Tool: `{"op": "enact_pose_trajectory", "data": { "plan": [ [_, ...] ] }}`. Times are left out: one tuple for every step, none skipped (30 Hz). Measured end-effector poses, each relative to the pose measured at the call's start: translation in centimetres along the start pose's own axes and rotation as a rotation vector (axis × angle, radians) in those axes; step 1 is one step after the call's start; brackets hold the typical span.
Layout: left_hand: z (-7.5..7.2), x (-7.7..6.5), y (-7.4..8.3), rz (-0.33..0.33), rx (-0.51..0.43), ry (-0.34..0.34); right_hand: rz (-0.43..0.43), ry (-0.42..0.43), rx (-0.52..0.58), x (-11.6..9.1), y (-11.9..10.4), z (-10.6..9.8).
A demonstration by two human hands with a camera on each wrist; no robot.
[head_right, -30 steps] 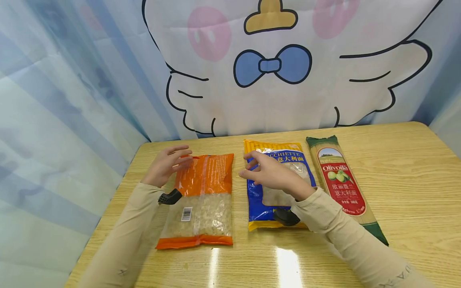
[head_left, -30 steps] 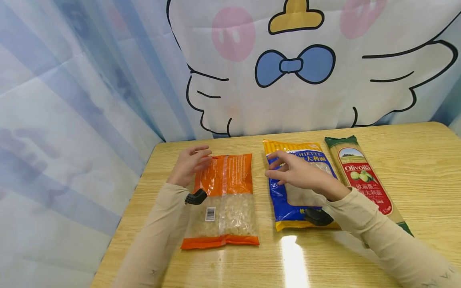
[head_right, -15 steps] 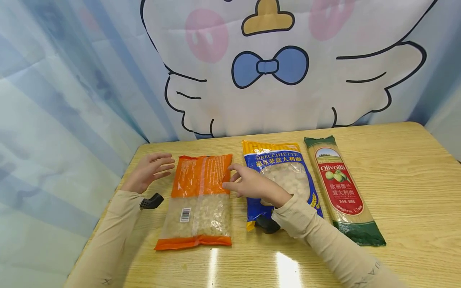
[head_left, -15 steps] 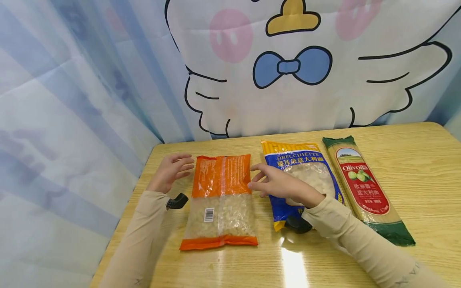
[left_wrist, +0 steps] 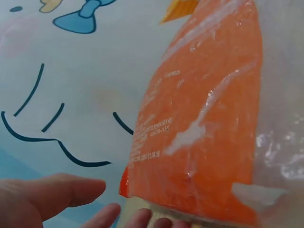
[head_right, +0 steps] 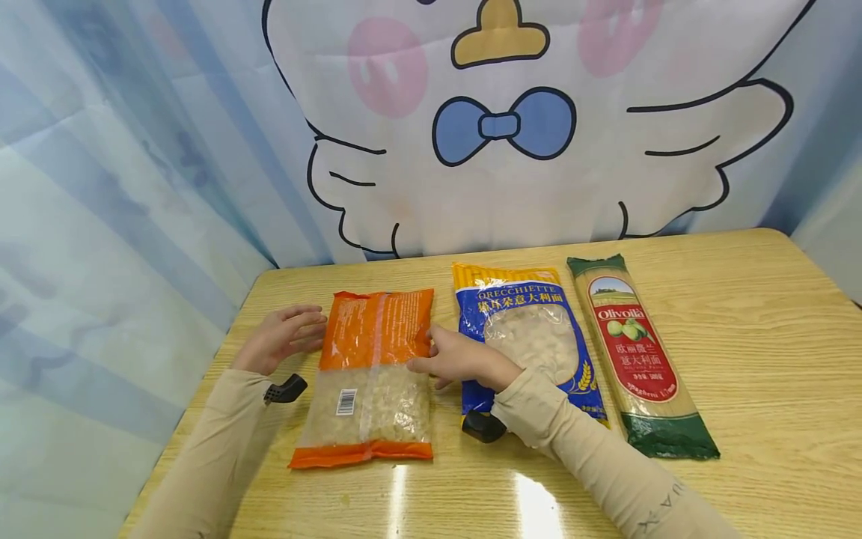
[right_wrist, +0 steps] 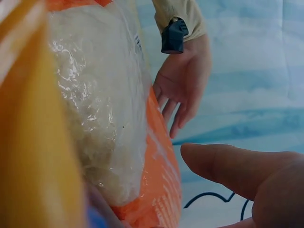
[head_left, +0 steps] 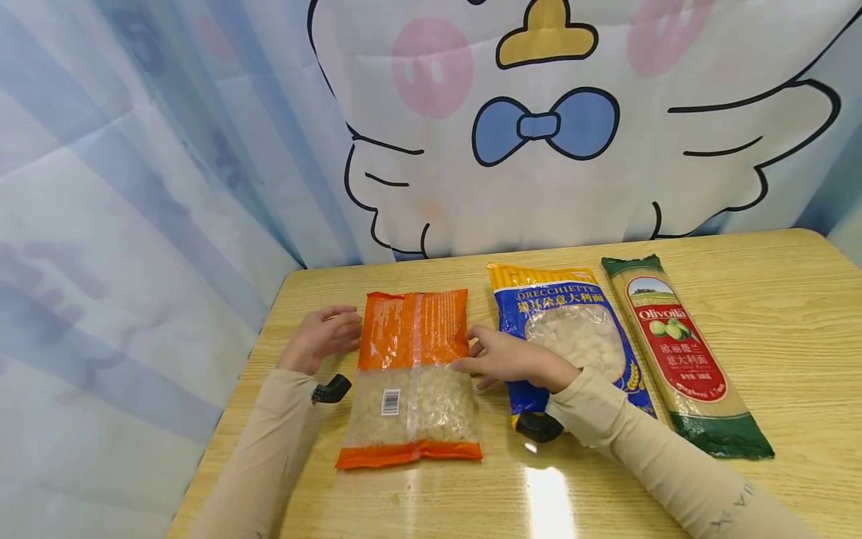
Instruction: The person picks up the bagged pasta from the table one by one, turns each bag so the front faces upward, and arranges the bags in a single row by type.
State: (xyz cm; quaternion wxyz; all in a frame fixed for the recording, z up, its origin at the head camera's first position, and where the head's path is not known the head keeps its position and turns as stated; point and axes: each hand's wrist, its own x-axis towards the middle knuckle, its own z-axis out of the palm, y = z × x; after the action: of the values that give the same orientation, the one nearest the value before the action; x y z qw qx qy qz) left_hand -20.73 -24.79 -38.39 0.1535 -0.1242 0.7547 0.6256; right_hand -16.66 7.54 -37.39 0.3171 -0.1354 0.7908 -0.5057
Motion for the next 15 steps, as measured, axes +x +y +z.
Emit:
{"op": "enact_pose_trajectory", "data": {
  "plan": [
    [0.0,0.0,-0.2,-0.005,0.005,-0.006,-0.002,0.0,-0.002,0.1,0.0,0.1],
    [0.0,-0.1,-0.3,-0.005,0.016,-0.017,-0.005,-0.002,-0.001,0.1,0.1,0.2],
    [0.0,-0.1,-0.5,-0.003,0.022,-0.029,-0.006,0.0,0.005,0.2,0.1,0.3],
    [0.0,-0.1,-0.6,-0.003,0.034,-0.046,-0.008,0.001,0.009,0.3,0.2,0.4],
    [0.0,-0.1,-0.7,-0.002,0.047,-0.061,-0.009,0.002,0.01,0.4,0.2,0.5],
    [0.0,-0.2,-0.7,-0.002,0.057,-0.073,-0.011,0.002,0.014,0.4,0.3,0.6],
    [0.1,-0.2,-0.8,0.003,0.067,-0.082,-0.012,0.005,0.014,0.5,0.3,0.6],
    [0.1,-0.2,-0.8,0.004,0.071,-0.092,-0.008,0.008,0.016,0.5,0.4,0.6],
    [0.2,-0.3,-0.9,0.003,0.074,-0.098,-0.008,0.012,0.015,0.6,0.4,0.6],
    [0.2,-0.3,-0.9,0.005,0.076,-0.103,-0.008,0.011,0.01,0.7,0.5,0.6],
    [0.3,-0.4,-1.0,0.007,0.076,-0.101,-0.008,0.007,0.007,0.7,0.5,0.6],
    [0.3,-0.4,-1.0,0.008,0.078,-0.099,-0.009,0.002,0.005,0.7,0.5,0.6],
    [0.4,-0.5,-1.1,0.012,0.077,-0.096,-0.009,-0.002,0.004,0.7,0.6,0.6],
    [0.5,-0.5,-1.1,0.014,0.076,-0.093,-0.01,-0.005,0.007,0.7,0.6,0.7],
    [0.5,-0.5,-1.2,0.017,0.073,-0.09,-0.012,-0.006,0.015,0.8,0.7,0.7]
  ]
}}
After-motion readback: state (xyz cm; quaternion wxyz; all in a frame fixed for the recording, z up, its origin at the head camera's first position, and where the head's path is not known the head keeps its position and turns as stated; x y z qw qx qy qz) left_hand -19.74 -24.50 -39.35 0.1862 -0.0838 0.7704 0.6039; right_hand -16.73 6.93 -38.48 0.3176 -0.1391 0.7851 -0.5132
